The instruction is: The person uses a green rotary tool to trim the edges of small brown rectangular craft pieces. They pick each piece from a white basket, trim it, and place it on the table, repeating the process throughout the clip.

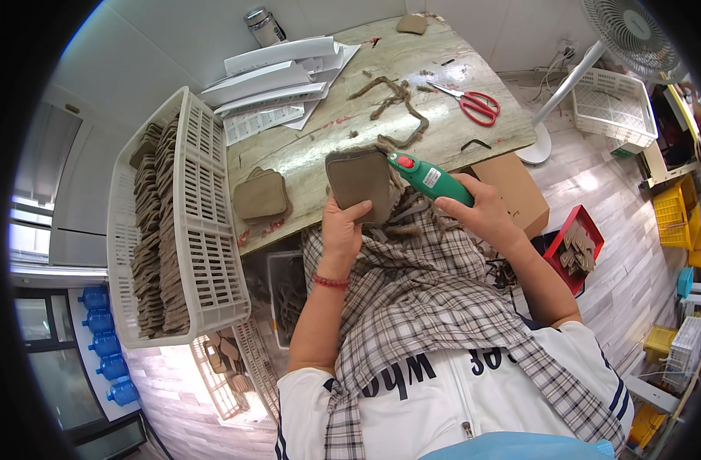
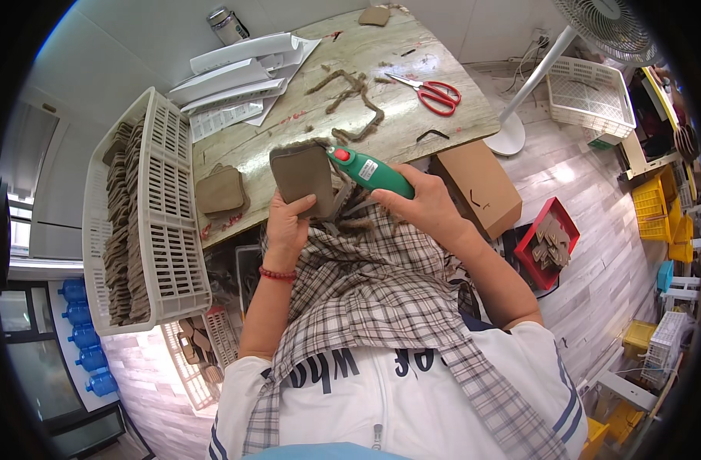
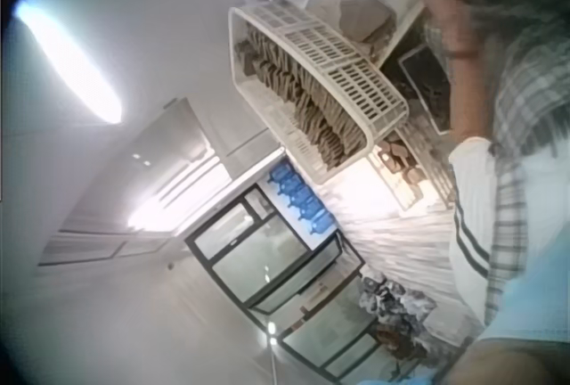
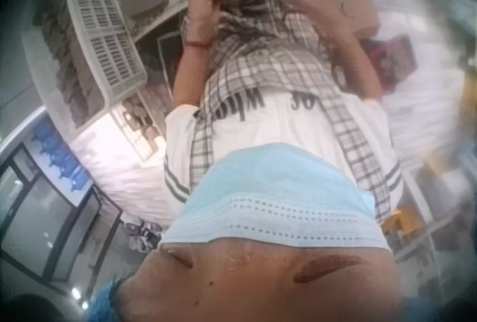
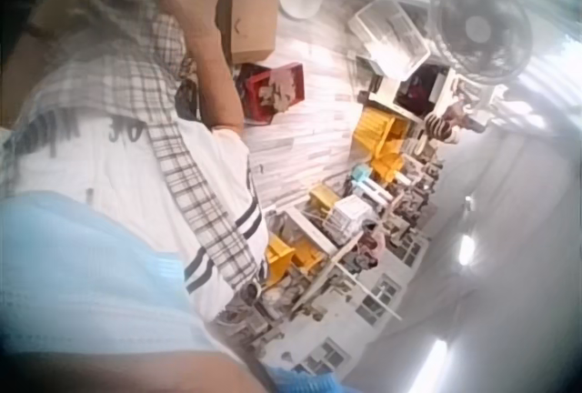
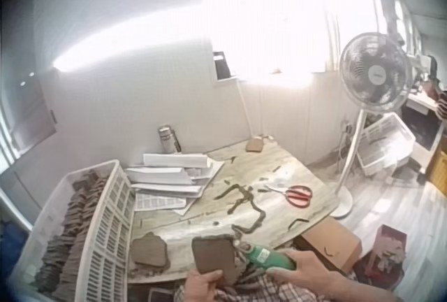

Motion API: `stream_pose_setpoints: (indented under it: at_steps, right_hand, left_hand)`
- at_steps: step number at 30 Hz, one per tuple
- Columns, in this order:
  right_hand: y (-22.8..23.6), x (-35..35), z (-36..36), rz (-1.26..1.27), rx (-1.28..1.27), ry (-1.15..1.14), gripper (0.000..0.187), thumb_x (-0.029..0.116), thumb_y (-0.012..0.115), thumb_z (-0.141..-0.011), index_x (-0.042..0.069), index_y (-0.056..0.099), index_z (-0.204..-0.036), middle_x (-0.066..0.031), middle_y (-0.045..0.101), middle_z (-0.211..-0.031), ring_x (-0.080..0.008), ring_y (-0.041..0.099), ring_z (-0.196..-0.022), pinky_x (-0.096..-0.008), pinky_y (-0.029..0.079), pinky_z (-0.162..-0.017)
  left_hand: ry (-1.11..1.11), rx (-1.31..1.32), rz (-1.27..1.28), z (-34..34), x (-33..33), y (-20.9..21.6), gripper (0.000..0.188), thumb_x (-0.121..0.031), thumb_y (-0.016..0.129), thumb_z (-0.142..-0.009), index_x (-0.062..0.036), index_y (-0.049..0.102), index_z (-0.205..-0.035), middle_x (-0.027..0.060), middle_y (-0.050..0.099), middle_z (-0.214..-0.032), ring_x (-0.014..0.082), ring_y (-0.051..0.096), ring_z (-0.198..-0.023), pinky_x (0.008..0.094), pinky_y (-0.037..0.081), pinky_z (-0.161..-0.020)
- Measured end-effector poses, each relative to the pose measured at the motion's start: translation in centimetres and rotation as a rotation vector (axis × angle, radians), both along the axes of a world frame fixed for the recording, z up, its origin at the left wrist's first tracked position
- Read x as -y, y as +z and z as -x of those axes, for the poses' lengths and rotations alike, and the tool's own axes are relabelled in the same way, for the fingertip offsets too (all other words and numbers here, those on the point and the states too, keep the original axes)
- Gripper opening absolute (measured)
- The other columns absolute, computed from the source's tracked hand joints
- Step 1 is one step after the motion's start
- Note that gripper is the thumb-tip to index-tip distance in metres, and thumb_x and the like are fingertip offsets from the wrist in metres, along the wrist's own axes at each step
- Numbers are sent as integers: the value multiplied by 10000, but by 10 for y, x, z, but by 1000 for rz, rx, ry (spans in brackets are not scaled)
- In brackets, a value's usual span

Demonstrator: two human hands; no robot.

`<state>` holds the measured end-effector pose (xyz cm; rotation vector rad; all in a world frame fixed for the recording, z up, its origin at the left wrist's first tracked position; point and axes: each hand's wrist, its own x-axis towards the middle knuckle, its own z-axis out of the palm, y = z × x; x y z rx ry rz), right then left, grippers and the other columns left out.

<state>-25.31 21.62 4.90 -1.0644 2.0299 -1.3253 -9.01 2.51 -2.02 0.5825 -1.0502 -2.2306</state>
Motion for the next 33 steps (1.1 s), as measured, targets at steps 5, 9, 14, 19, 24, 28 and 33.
stream_pose_setpoints:
  at_steps: [5, 9, 14, 19, 24, 28, 33]
  right_hand:
    - [0, -16, 13, -26, -114, 133, 457, 315, 740, -821, -2, 615, -1126, -122, 670, -848, -179, 657, -744, -305, 514, -691]
    - [-9, -22, 17, -38, -265, 199, 471, 346, 739, -810, 19, 617, -1126, -152, 672, -894, -263, 668, -791, -345, 519, -721]
    - [-12, -21, 7, -52, -276, 210, 482, 380, 734, -807, 37, 617, -1126, -160, 668, -896, -297, 666, -807, -365, 522, -724]
    - [-23, -12, -2, -64, -256, 191, 501, 402, 732, -805, 32, 617, -1122, -163, 668, -890, -300, 668, -792, -373, 524, -716]
    - [-29, -3, -3, -83, -100, 190, 519, 415, 731, -808, 15, 617, -1120, -158, 664, -840, -272, 668, -760, -356, 520, -699]
    - [-17, -1, 2, -130, 51, 249, 441, 311, 722, -833, -2, 613, -1124, -70, 651, -793, -135, 617, -702, -280, 493, -643]
    - [-11, -7, 8, -172, 112, 272, 411, 273, 716, -841, -4, 614, -1126, -35, 644, -781, -78, 572, -657, -245, 474, -605]
  left_hand:
    - [-222, 159, 64, -22, 28, 12, 511, 156, 608, -739, -11, 558, -1219, 96, 655, -1130, 188, 647, -999, 311, 536, -852]
    - [-328, 240, 80, -30, 35, 23, 558, 158, 619, -700, 7, 554, -1233, 93, 651, -1135, 185, 641, -1001, 313, 518, -879]
    - [-375, 390, 123, -33, 31, 23, 562, 157, 605, -691, 23, 550, -1233, 91, 650, -1116, 177, 638, -969, 310, 513, -873]
    - [-426, 441, 108, -36, 25, 8, 564, 154, 597, -685, 20, 551, -1231, 87, 652, -1105, 173, 635, -961, 310, 508, -875]
    - [-502, 513, 109, -34, 22, 16, 565, 145, 615, -688, 10, 540, -1232, 89, 651, -1100, 192, 629, -997, 325, 498, -894]
    - [-617, 583, 181, -38, 36, 24, 543, 128, 633, -676, -12, 563, -1196, 59, 653, -1079, 165, 622, -972, 311, 490, -882]
    - [-572, 636, 357, -45, 62, 35, 362, 69, 694, -706, -30, 608, -1044, 38, 668, -990, 124, 632, -888, 266, 510, -817]
